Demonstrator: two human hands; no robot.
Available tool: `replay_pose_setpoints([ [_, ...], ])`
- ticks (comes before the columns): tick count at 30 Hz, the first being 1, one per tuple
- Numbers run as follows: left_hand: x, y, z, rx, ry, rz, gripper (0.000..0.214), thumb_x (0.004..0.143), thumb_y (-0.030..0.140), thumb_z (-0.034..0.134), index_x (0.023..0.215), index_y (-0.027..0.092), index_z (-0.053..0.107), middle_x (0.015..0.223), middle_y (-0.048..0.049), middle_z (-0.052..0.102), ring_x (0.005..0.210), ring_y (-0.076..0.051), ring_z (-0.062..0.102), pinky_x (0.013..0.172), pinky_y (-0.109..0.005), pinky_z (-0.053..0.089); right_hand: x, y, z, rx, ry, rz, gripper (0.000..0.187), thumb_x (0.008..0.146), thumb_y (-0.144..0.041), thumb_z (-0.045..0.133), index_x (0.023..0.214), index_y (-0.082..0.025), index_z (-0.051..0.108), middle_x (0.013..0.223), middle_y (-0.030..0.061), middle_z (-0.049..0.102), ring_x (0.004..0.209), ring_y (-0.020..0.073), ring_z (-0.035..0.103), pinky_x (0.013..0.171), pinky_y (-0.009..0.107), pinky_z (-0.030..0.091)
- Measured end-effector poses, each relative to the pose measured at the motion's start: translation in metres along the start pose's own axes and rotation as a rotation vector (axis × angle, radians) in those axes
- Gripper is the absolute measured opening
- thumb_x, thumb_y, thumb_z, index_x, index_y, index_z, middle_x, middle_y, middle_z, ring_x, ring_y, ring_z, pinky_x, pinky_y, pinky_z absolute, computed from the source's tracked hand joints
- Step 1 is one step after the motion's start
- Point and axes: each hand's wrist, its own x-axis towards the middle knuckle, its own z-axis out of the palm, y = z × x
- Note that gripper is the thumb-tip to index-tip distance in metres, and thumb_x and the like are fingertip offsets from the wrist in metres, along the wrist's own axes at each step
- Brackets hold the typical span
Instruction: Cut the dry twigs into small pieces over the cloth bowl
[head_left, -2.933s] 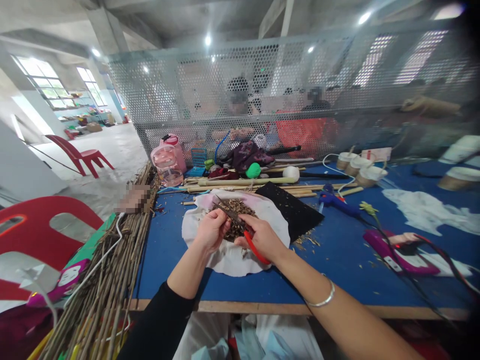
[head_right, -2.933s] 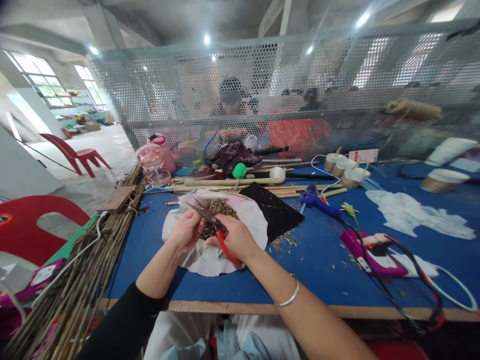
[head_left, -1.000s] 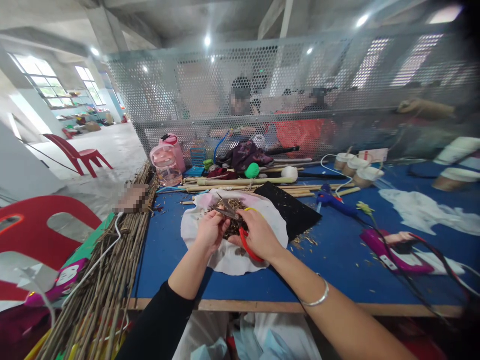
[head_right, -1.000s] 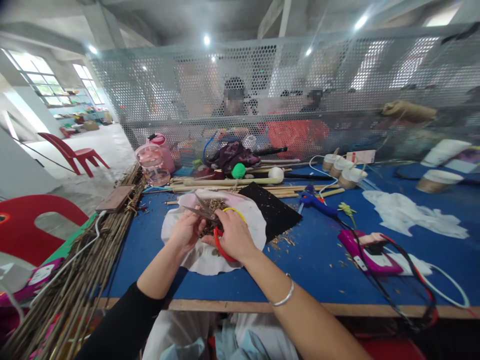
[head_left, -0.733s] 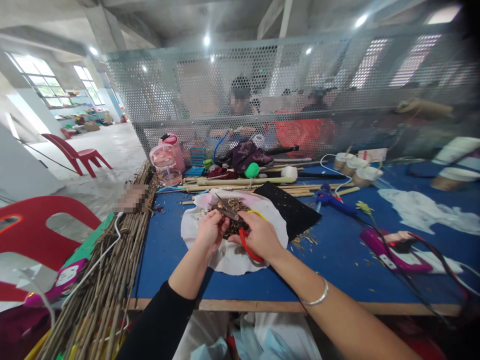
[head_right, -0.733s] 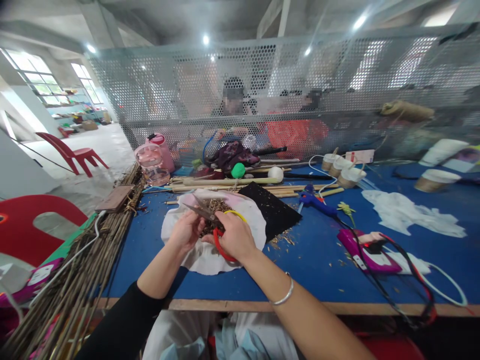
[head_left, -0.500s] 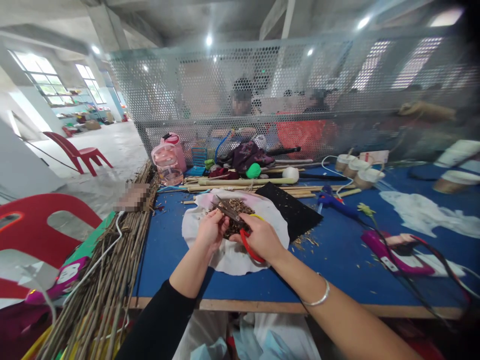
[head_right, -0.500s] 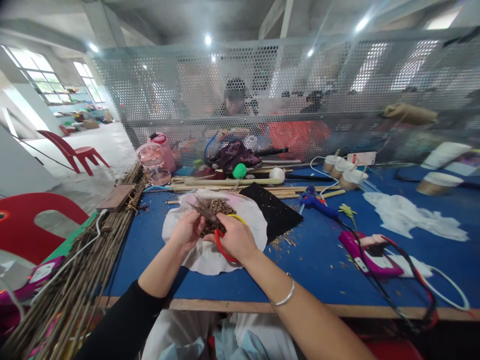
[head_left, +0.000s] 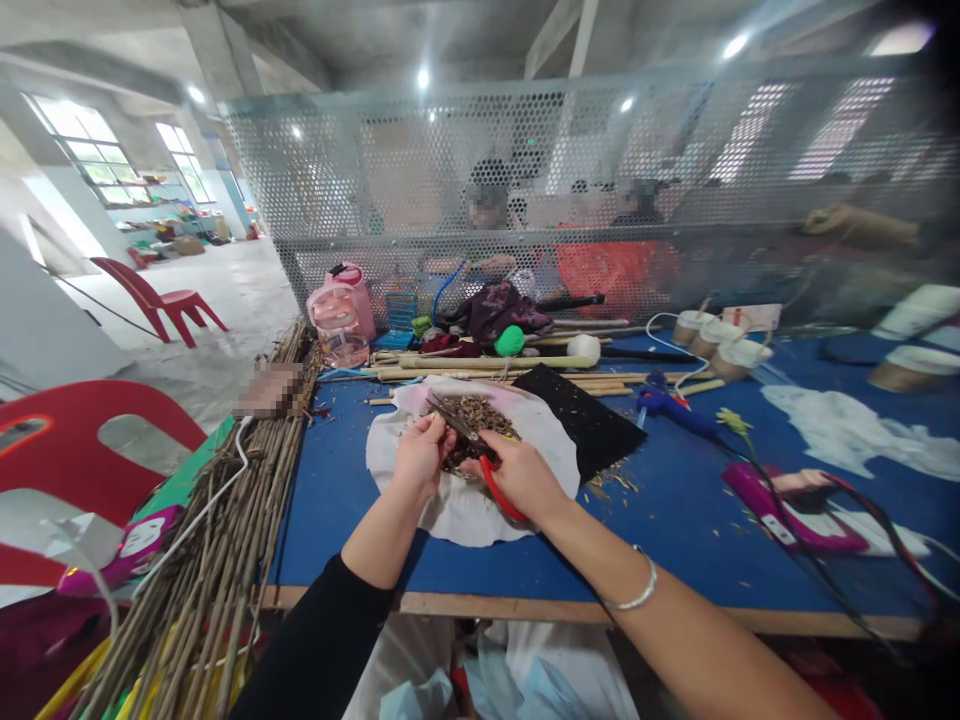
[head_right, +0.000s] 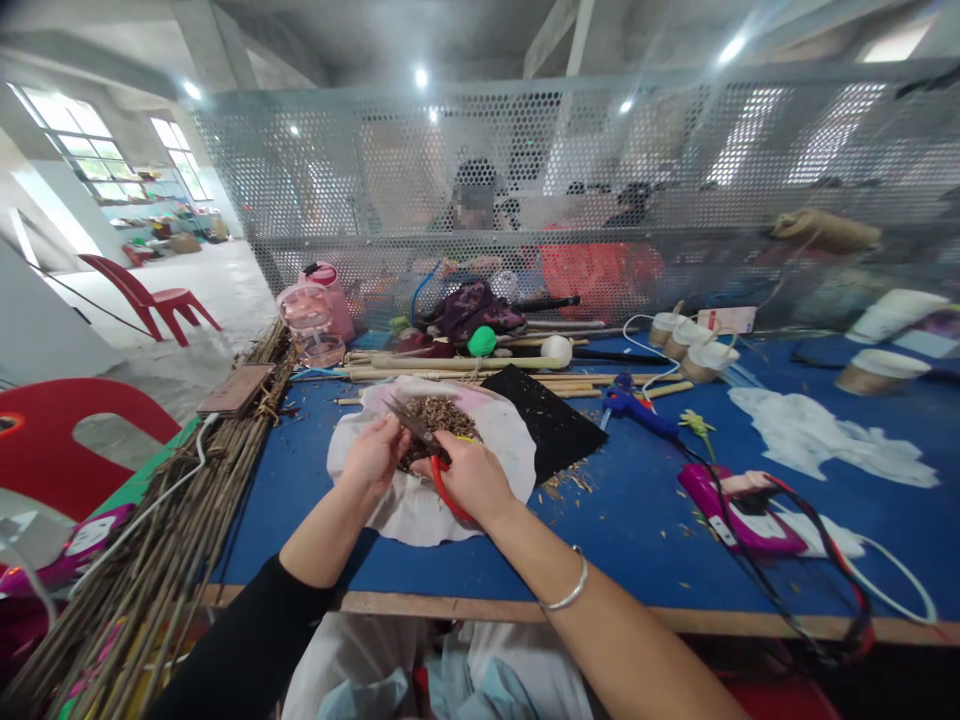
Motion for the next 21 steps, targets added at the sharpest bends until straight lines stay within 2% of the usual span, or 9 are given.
replay_pose_setpoints([
  [5, 0.006, -0.003, -0.006, 0.137, -0.037, 0.123, 0.034, 0.058, 0.041, 0.074, 0.063, 0.013, 0.056, 0.054, 0.0044, 0.049, 0.047, -0.002, 0.045, 0.048, -0.012, 0.04, 0.001, 0.003, -0.002, 0.035, -0.062, 0.02, 0.035, 0.079, -0.052, 0.053, 0.096, -0.023, 0.063, 0.069, 0.0025, 0.066, 0.06, 0.0171, 0.06, 0.057, 0.024, 0.042],
  [12, 0.011, -0.007, -0.012, 0.342, -0.024, 0.219, 0.033, 0.064, 0.045, 0.067, 0.068, 0.013, 0.06, 0.057, 0.0026, 0.054, 0.051, -0.006, 0.047, 0.052, -0.017, 0.041, 0.002, 0.003, -0.01, -0.044, -0.08, 0.05, 0.042, 0.077, -0.057, 0.051, 0.098, -0.023, 0.064, 0.071, 0.0045, 0.067, 0.062, 0.0171, 0.061, 0.058, 0.023, 0.041],
  [17, 0.009, -0.003, -0.01, 0.35, 0.036, 0.157, 0.025, 0.069, 0.037, 0.065, 0.069, 0.013, 0.06, 0.059, 0.001, 0.056, 0.051, -0.007, 0.05, 0.052, -0.018, 0.043, 0.003, 0.006, -0.009, -0.008, -0.079, 0.074, 0.042, 0.078, -0.057, 0.05, 0.098, -0.023, 0.064, 0.072, 0.0044, 0.067, 0.063, 0.0176, 0.061, 0.06, 0.024, 0.042],
  [21, 0.005, 0.005, -0.006, 0.242, 0.045, -0.024, 0.013, 0.074, 0.023, 0.059, 0.079, 0.012, 0.061, 0.06, 0.0006, 0.055, 0.047, -0.005, 0.048, 0.041, -0.013, 0.035, 0.005, 0.012, -0.009, 0.022, -0.055, 0.076, 0.044, 0.077, -0.056, 0.051, 0.102, -0.023, 0.063, 0.071, 0.004, 0.067, 0.062, 0.018, 0.06, 0.058, 0.025, 0.042],
])
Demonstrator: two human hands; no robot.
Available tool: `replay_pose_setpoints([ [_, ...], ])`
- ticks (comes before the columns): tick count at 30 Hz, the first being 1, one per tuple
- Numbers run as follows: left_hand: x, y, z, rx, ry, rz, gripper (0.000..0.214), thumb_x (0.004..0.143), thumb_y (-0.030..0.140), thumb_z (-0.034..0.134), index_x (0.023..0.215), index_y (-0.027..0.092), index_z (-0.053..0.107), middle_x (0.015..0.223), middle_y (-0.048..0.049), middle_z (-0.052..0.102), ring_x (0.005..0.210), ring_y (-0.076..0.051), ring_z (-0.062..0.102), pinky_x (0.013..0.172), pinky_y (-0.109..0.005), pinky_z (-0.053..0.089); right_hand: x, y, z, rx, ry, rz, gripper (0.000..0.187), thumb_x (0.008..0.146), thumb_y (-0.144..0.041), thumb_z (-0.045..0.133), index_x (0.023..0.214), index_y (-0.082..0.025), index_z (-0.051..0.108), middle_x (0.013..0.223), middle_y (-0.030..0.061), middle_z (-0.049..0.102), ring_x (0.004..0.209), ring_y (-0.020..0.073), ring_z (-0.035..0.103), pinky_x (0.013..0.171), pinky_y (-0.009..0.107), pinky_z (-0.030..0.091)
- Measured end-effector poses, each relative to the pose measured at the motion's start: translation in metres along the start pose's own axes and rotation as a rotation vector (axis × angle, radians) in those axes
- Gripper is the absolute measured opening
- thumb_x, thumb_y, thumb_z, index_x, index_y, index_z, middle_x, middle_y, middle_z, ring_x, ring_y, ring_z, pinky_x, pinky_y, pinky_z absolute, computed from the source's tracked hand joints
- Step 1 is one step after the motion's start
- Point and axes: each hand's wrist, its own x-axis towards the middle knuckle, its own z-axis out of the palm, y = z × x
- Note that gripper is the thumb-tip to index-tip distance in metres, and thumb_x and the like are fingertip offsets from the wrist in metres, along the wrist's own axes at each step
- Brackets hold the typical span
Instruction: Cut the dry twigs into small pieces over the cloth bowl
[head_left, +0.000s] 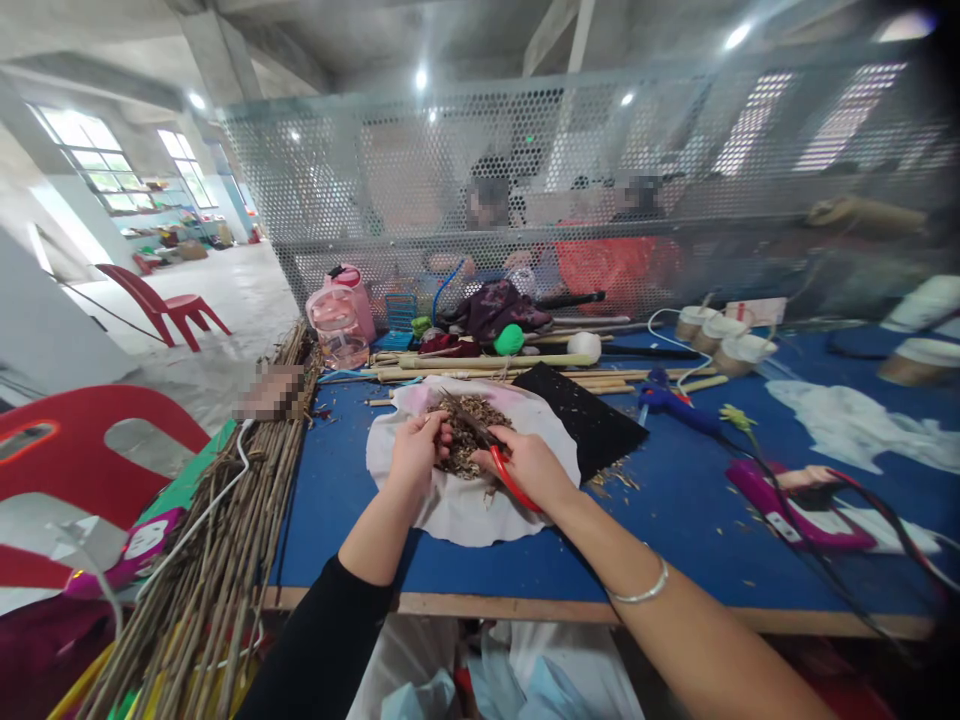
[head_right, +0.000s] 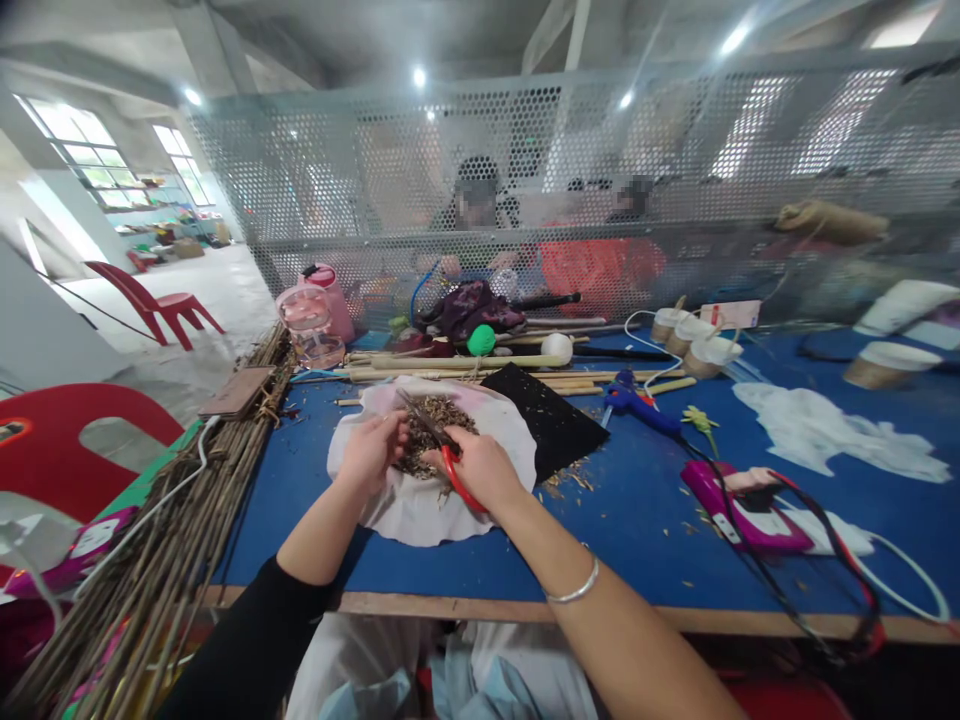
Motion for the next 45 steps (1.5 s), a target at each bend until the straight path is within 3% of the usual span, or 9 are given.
replay_pose_setpoints([
  [5, -0.002, 0.011, -0.001, -0.244, -0.062, -0.268, 0.015, 0.074, 0.012, 0.052, 0.087, 0.009, 0.059, 0.062, -0.0021, 0.057, 0.045, -0.003, 0.048, 0.039, -0.012, 0.036, 0.001, 0.005, -0.001, -0.017, 0.039, 0.012, 0.047, 0.075, -0.056, 0.054, 0.105, -0.021, 0.063, 0.07, 0.0046, 0.067, 0.061, 0.019, 0.061, 0.059, 0.026, 0.043],
  [10, -0.001, 0.014, -0.006, -0.387, -0.142, -0.368, 0.026, 0.08, 0.022, 0.041, 0.092, 0.005, 0.058, 0.07, -0.0101, 0.061, 0.049, -0.008, 0.052, 0.043, -0.019, 0.044, 0.0, 0.004, -0.002, 0.006, 0.055, -0.019, 0.042, 0.075, -0.054, 0.056, 0.102, -0.022, 0.064, 0.073, 0.0049, 0.068, 0.064, 0.0194, 0.062, 0.059, 0.025, 0.043],
  [16, -0.004, 0.01, -0.001, -0.284, -0.141, -0.211, 0.017, 0.081, 0.017, 0.05, 0.093, 0.009, 0.06, 0.063, -0.0013, 0.056, 0.046, -0.003, 0.047, 0.042, -0.012, 0.037, 0.0, 0.004, -0.001, -0.009, 0.024, 0.002, 0.04, 0.076, -0.056, 0.053, 0.095, -0.022, 0.063, 0.07, 0.0041, 0.067, 0.062, 0.0185, 0.061, 0.058, 0.025, 0.042],
  [19, -0.005, 0.005, 0.0, -0.039, -0.08, -0.042, 0.023, 0.079, 0.029, 0.056, 0.092, 0.012, 0.064, 0.063, -0.0007, 0.058, 0.048, -0.005, 0.048, 0.044, -0.015, 0.035, 0.0, 0.004, 0.0, 0.006, 0.028, 0.003, 0.041, 0.076, -0.056, 0.053, 0.099, -0.022, 0.06, 0.07, 0.0031, 0.066, 0.062, 0.0182, 0.06, 0.058, 0.025, 0.042],
  [23, -0.004, -0.001, -0.002, 0.437, 0.022, 0.295, 0.028, 0.075, 0.038, 0.057, 0.083, 0.015, 0.07, 0.068, -0.0029, 0.066, 0.064, -0.013, 0.058, 0.058, -0.021, 0.041, -0.001, 0.002, 0.001, -0.005, 0.047, 0.009, 0.048, 0.075, -0.054, 0.055, 0.11, -0.021, 0.054, 0.068, 0.0018, 0.064, 0.064, 0.0188, 0.06, 0.06, 0.026, 0.042],
  [27, -0.003, -0.004, -0.004, 0.621, 0.006, 0.48, 0.028, 0.079, 0.036, 0.052, 0.085, 0.015, 0.069, 0.079, -0.0043, 0.069, 0.075, -0.016, 0.06, 0.068, -0.024, 0.043, -0.002, 0.0, 0.001, -0.073, 0.071, -0.02, 0.051, 0.075, -0.051, 0.056, 0.116, -0.021, 0.05, 0.092, 0.0065, 0.064, 0.081, 0.0209, 0.061, 0.068, 0.029, 0.043],
  [32, -0.007, -0.002, 0.0, 0.715, -0.065, 0.539, 0.027, 0.083, 0.027, 0.041, 0.08, 0.014, 0.065, 0.074, -0.0038, 0.067, 0.069, -0.015, 0.057, 0.063, -0.024, 0.041, -0.002, -0.001, 0.003, -0.091, 0.064, -0.095, 0.056, 0.071, -0.048, 0.062, 0.116, -0.018, 0.049, 0.109, 0.011, 0.058, 0.1, 0.0237, 0.054, 0.083, 0.035, 0.043],
  [39, -0.015, 0.001, 0.005, 0.703, -0.189, 0.518, 0.021, 0.078, 0.017, 0.043, 0.073, 0.016, 0.064, 0.07, -0.0024, 0.063, 0.068, -0.014, 0.054, 0.065, -0.023, 0.04, 0.0, -0.002, 0.0, -0.074, 0.08, -0.203, 0.06, 0.069, -0.049, 0.064, 0.115, -0.014, 0.049, 0.105, 0.0137, 0.057, 0.1, 0.0264, 0.052, 0.087, 0.041, 0.041],
  [45, -0.018, 0.002, 0.008, 0.605, -0.209, 0.407, 0.018, 0.076, 0.022, 0.047, 0.063, 0.016, 0.059, 0.06, 0.0, 0.058, 0.058, -0.012, 0.049, 0.056, -0.021, 0.036, -0.002, -0.002, 0.0, -0.011, 0.063, -0.174, 0.063, 0.068, -0.051, 0.065, 0.117, -0.016, 0.049, 0.104, 0.0125, 0.058, 0.097, 0.0255, 0.053, 0.083, 0.038, 0.042],
])
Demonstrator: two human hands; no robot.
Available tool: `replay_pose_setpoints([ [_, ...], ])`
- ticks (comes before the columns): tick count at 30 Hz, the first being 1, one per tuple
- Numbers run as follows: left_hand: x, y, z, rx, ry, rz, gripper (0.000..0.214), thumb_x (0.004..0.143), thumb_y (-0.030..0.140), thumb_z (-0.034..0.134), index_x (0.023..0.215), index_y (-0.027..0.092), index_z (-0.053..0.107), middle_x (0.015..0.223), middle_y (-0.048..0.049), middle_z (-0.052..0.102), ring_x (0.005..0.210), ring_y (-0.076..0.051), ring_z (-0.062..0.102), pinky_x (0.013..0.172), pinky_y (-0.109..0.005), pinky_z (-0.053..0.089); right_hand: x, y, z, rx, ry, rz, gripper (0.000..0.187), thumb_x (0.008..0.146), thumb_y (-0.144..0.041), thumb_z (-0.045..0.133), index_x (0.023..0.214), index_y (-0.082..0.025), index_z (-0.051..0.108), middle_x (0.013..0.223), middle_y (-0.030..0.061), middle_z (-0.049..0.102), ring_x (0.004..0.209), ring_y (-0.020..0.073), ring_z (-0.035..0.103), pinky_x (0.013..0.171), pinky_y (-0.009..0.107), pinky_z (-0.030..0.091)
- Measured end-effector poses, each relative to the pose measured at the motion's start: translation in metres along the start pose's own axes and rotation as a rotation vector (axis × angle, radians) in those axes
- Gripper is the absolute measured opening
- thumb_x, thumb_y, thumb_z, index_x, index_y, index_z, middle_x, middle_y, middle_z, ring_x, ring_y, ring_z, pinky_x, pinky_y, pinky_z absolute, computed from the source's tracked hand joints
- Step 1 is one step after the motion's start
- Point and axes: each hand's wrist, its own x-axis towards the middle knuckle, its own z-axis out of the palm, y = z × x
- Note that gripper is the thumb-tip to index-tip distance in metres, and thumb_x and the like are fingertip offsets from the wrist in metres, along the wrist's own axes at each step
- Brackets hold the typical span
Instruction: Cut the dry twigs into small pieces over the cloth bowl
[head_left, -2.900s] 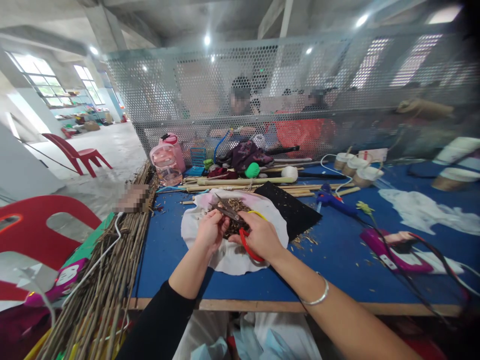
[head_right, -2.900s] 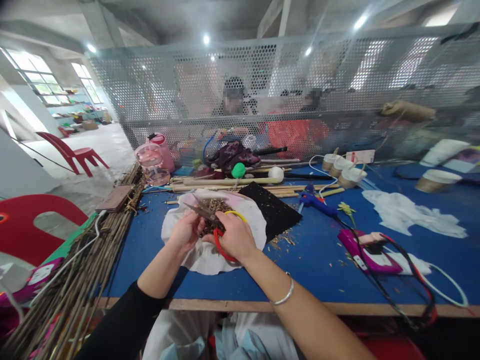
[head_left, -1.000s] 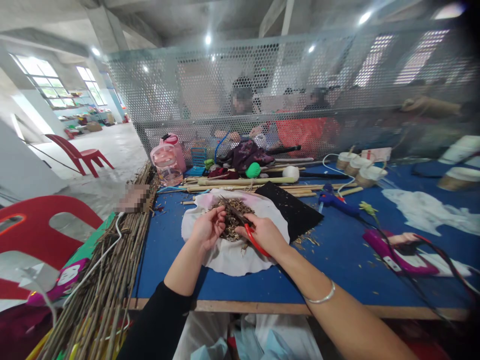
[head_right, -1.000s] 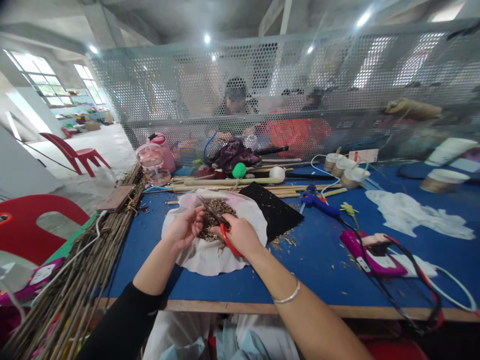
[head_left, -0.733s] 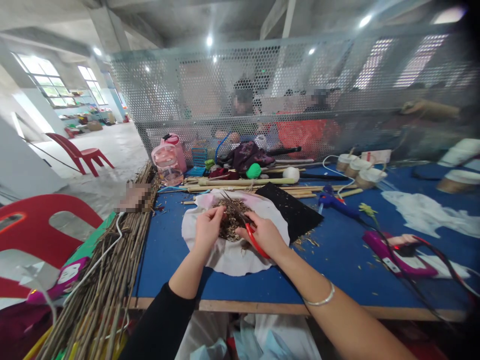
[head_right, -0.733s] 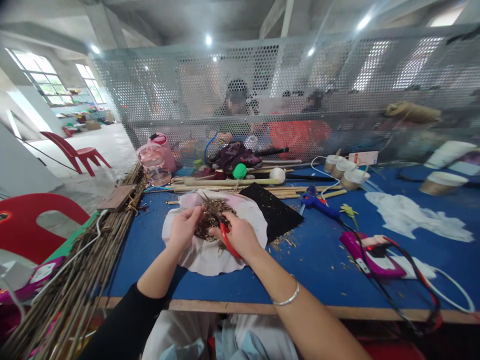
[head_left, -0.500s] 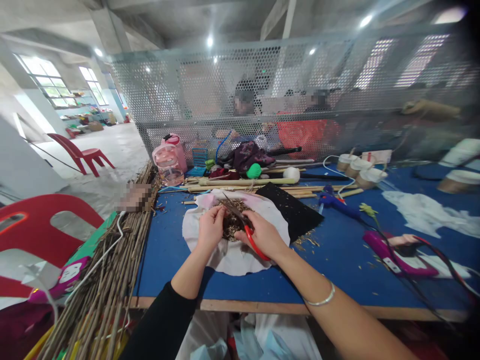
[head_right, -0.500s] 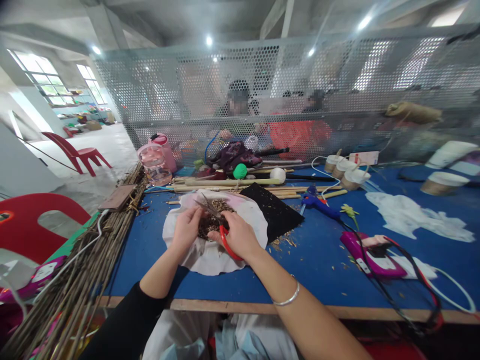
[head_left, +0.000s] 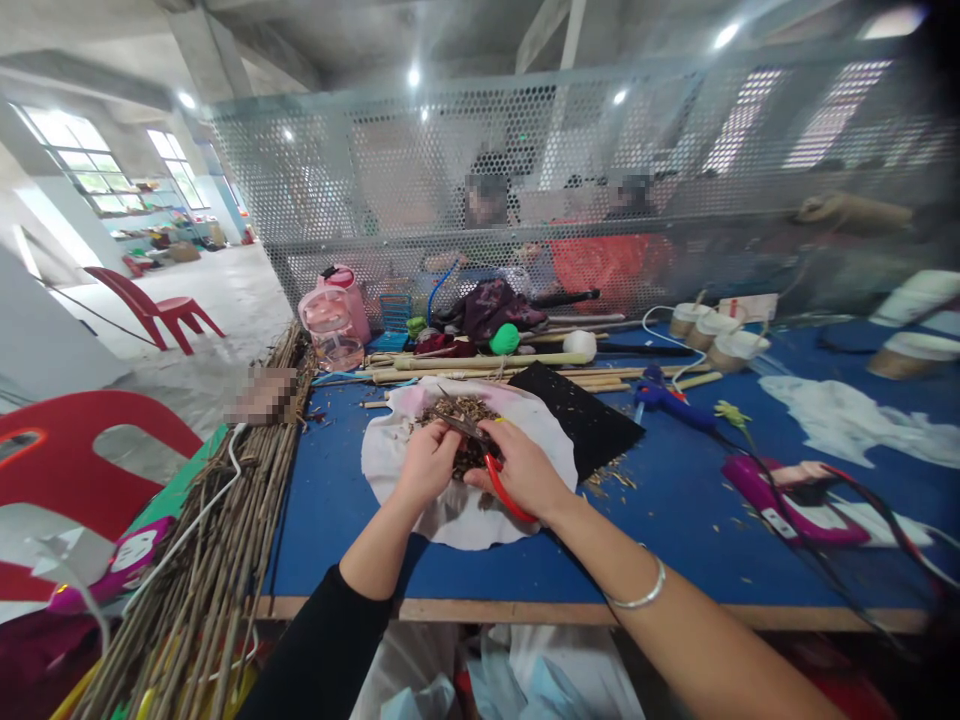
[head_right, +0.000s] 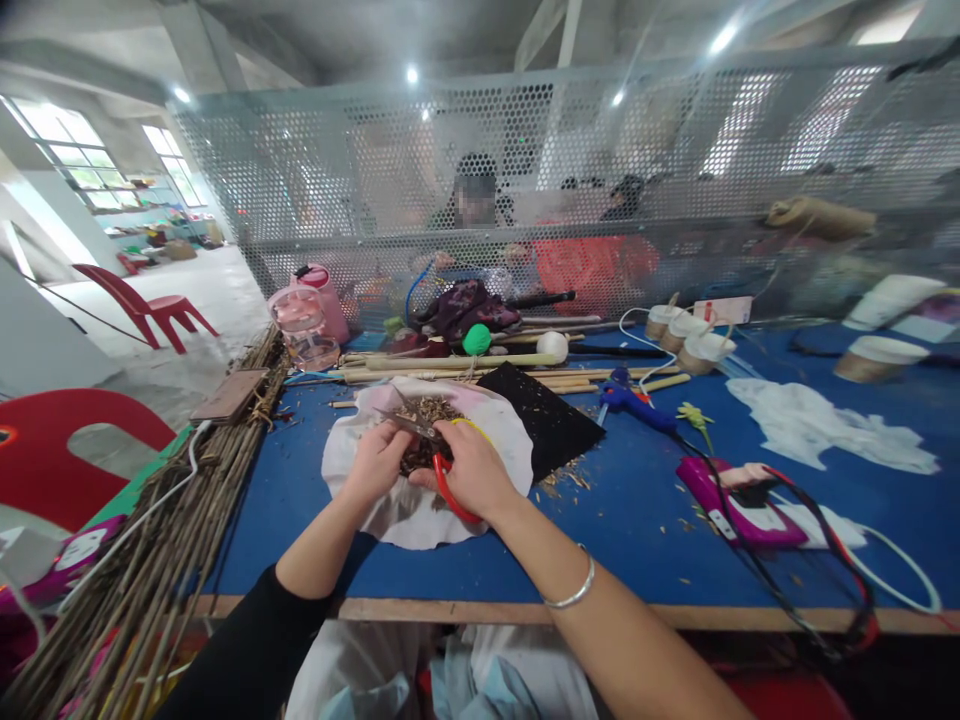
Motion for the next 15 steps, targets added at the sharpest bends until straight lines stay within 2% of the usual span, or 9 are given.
replay_pose_setpoints([
  [6, -0.0018, 0.0005, 0.002, -0.022, 0.004, 0.0, 0.02, 0.078, 0.027, 0.044, 0.063, 0.016, 0.053, 0.058, 0.0025, 0.051, 0.056, -0.01, 0.044, 0.053, -0.021, 0.033, -0.0013, -0.0019, 0.0004, 0.024, -0.014, 0.052, 0.06, 0.067, -0.051, 0.066, 0.115, -0.019, 0.052, 0.103, 0.0096, 0.06, 0.096, 0.0238, 0.055, 0.081, 0.033, 0.042],
  [15, -0.0001, -0.0009, -0.0029, 0.064, 0.012, 0.001, 0.022, 0.077, 0.026, 0.042, 0.058, 0.017, 0.049, 0.055, 0.0029, 0.048, 0.055, -0.01, 0.043, 0.053, -0.021, 0.031, -0.0021, -0.0019, -0.001, 0.038, -0.083, 0.093, 0.041, 0.073, -0.051, 0.06, 0.101, -0.021, 0.059, 0.081, 0.0049, 0.066, 0.07, 0.018, 0.06, 0.061, 0.025, 0.041],
])
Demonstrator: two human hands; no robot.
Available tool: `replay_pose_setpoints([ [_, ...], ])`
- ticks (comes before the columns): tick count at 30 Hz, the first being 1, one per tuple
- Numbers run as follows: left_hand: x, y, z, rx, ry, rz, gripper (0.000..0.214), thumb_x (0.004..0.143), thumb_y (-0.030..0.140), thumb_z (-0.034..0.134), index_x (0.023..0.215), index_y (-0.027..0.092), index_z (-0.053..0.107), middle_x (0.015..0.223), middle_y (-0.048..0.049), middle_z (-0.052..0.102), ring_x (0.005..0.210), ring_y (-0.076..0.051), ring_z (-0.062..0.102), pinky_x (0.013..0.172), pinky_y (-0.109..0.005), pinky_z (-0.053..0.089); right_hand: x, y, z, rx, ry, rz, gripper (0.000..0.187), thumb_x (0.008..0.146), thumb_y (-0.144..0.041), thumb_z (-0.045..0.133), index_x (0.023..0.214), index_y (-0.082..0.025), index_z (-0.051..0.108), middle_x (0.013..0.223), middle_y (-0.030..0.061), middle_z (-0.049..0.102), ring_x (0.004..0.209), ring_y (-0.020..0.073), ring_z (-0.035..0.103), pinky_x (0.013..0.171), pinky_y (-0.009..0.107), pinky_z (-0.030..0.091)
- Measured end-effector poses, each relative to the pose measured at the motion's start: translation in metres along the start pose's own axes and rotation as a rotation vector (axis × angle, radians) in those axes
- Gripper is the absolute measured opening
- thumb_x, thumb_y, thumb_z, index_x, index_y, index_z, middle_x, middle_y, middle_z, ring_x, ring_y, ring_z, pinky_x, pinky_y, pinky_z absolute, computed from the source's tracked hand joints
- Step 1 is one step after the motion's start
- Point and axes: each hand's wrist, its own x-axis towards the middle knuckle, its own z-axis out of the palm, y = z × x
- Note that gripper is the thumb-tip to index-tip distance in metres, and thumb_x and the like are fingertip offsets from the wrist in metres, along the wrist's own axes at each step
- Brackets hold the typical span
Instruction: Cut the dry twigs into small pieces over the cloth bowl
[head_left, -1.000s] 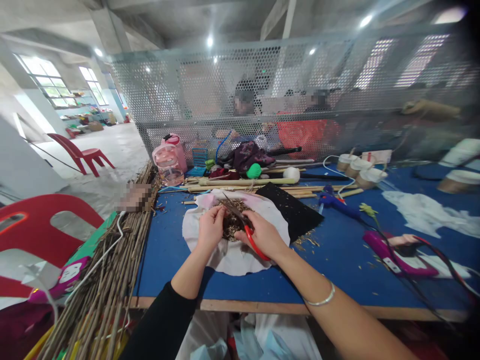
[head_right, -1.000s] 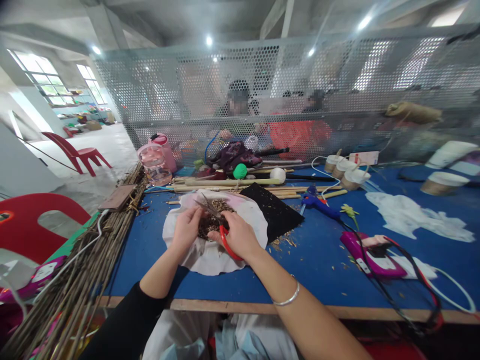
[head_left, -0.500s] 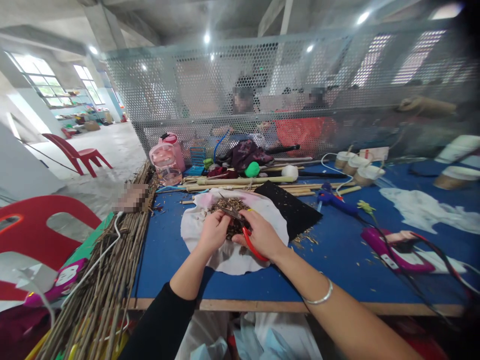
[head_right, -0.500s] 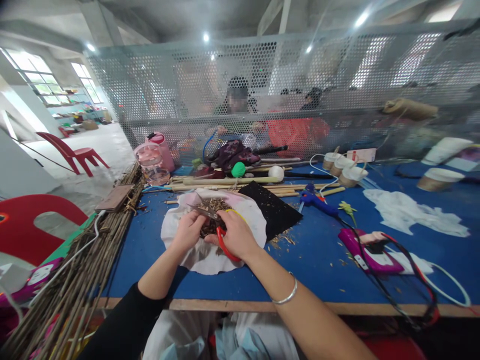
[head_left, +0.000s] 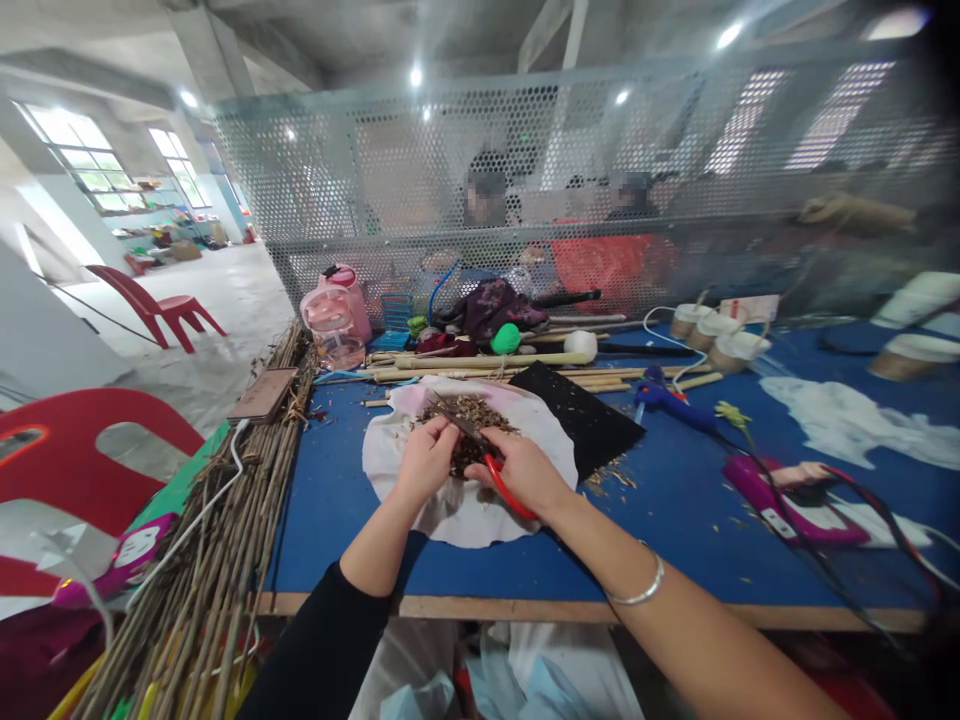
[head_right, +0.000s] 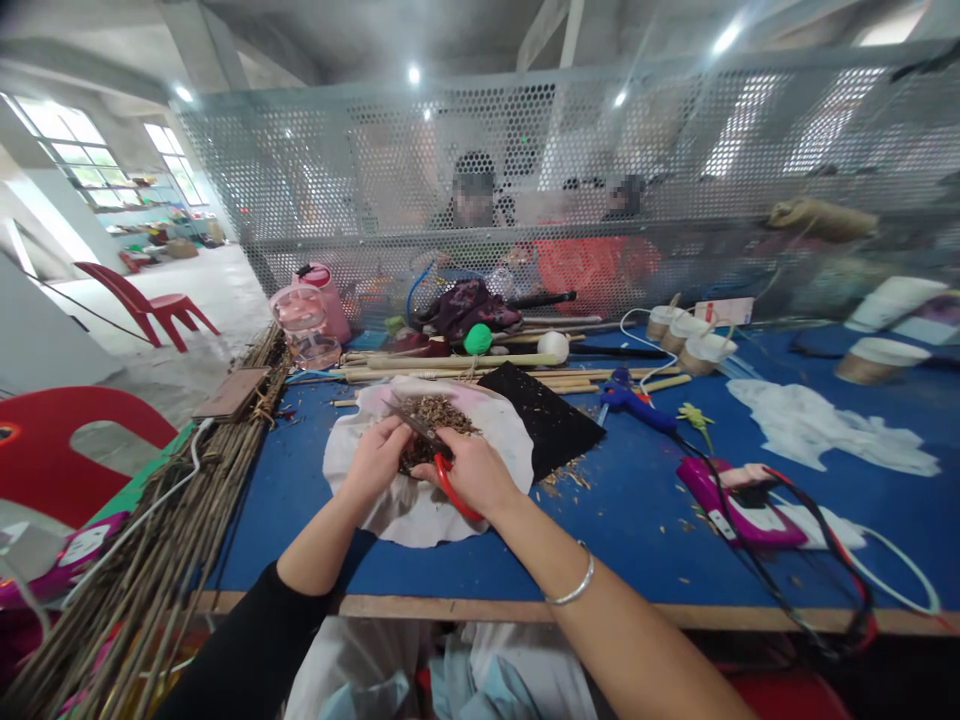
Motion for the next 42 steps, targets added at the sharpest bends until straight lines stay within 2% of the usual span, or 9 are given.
replay_pose_setpoints([
  [6, 0.005, -0.01, -0.005, 0.109, 0.086, -0.067, 0.023, 0.075, 0.027, 0.047, 0.057, 0.017, 0.057, 0.053, 0.0007, 0.053, 0.053, -0.012, 0.045, 0.052, -0.022, 0.03, 0.001, 0.002, 0.0, -0.096, -0.015, 0.023, 0.042, 0.072, -0.054, 0.059, 0.099, -0.022, 0.061, 0.078, 0.0053, 0.067, 0.071, 0.02, 0.062, 0.061, 0.025, 0.04],
  [11, 0.009, -0.013, -0.014, 0.059, 0.248, -0.01, 0.014, 0.07, 0.027, 0.062, 0.08, 0.02, 0.068, 0.081, -0.0057, 0.064, 0.074, -0.018, 0.053, 0.07, -0.025, 0.04, 0.004, 0.009, -0.006, -0.053, 0.027, 0.025, 0.052, 0.075, -0.053, 0.055, 0.114, -0.019, 0.053, 0.078, 0.0056, 0.066, 0.071, 0.02, 0.061, 0.062, 0.027, 0.042],
  [15, 0.004, -0.008, -0.01, 0.145, 0.068, 0.097, 0.016, 0.065, 0.026, 0.068, 0.08, 0.021, 0.068, 0.08, -0.0054, 0.058, 0.08, -0.019, 0.052, 0.079, -0.028, 0.04, 0.007, 0.016, -0.013, 0.063, 0.1, 0.058, 0.048, 0.081, -0.052, 0.047, 0.113, -0.017, 0.052, 0.077, 0.0054, 0.065, 0.069, 0.0193, 0.06, 0.063, 0.027, 0.043],
  [18, 0.003, -0.006, -0.002, 0.279, -0.069, 0.162, 0.036, 0.056, 0.022, 0.075, 0.091, 0.023, 0.067, 0.089, -0.0056, 0.054, 0.089, -0.022, 0.051, 0.083, -0.03, 0.04, 0.008, 0.018, -0.016, 0.096, 0.146, 0.066, 0.044, 0.083, -0.053, 0.043, 0.107, -0.018, 0.053, 0.074, 0.0048, 0.064, 0.066, 0.019, 0.06, 0.062, 0.028, 0.044],
  [24, 0.024, -0.014, -0.006, 0.143, -0.006, -0.001, 0.016, 0.057, 0.007, 0.066, 0.066, 0.021, 0.067, 0.074, -0.0059, 0.058, 0.087, -0.024, 0.054, 0.083, -0.03, 0.04, 0.008, 0.02, -0.015, 0.106, 0.188, 0.092, 0.044, 0.082, -0.053, 0.045, 0.107, -0.018, 0.053, 0.079, 0.0063, 0.065, 0.07, 0.0202, 0.061, 0.064, 0.029, 0.045],
  [28, 0.031, -0.02, -0.017, 0.033, 0.089, -0.107, 0.019, 0.055, 0.007, 0.068, 0.066, 0.022, 0.068, 0.065, -0.0045, 0.06, 0.087, -0.025, 0.055, 0.082, -0.03, 0.039, 0.008, 0.022, -0.013, 0.102, 0.196, 0.101, 0.046, 0.082, -0.053, 0.045, 0.109, -0.018, 0.052, 0.079, 0.0064, 0.065, 0.073, 0.0214, 0.062, 0.065, 0.03, 0.046],
  [34, 0.02, -0.01, -0.025, 0.137, 0.139, 0.052, 0.024, 0.06, 0.012, 0.069, 0.081, 0.025, 0.07, 0.09, -0.0054, 0.062, 0.09, -0.021, 0.054, 0.08, -0.024, 0.039, 0.008, 0.019, -0.015, 0.116, 0.185, 0.096, 0.04, 0.082, -0.053, 0.045, 0.104, -0.021, 0.054, 0.075, 0.0046, 0.065, 0.066, 0.0197, 0.061, 0.06, 0.028, 0.045],
  [38, 0.008, -0.001, -0.015, 0.197, -0.058, 0.044, 0.011, 0.06, 0.011, 0.067, 0.063, 0.021, 0.067, 0.073, -0.0048, 0.057, 0.081, -0.02, 0.054, 0.076, -0.024, 0.039, 0.007, 0.018, -0.015, 0.122, 0.162, 0.13, 0.041, 0.081, -0.052, 0.046, 0.106, -0.02, 0.053, 0.071, 0.0031, 0.064, 0.06, 0.0187, 0.06, 0.057, 0.028, 0.044],
  [42, 0.002, -0.002, 0.001, 0.316, -0.178, 0.116, 0.034, 0.05, 0.007, 0.072, 0.079, 0.024, 0.069, 0.08, -0.0045, 0.055, 0.082, -0.022, 0.057, 0.074, -0.025, 0.041, 0.007, 0.018, -0.014, 0.112, 0.148, 0.114, 0.043, 0.082, -0.051, 0.046, 0.109, -0.018, 0.052, 0.073, 0.0037, 0.064, 0.065, 0.0185, 0.06, 0.059, 0.027, 0.044],
])
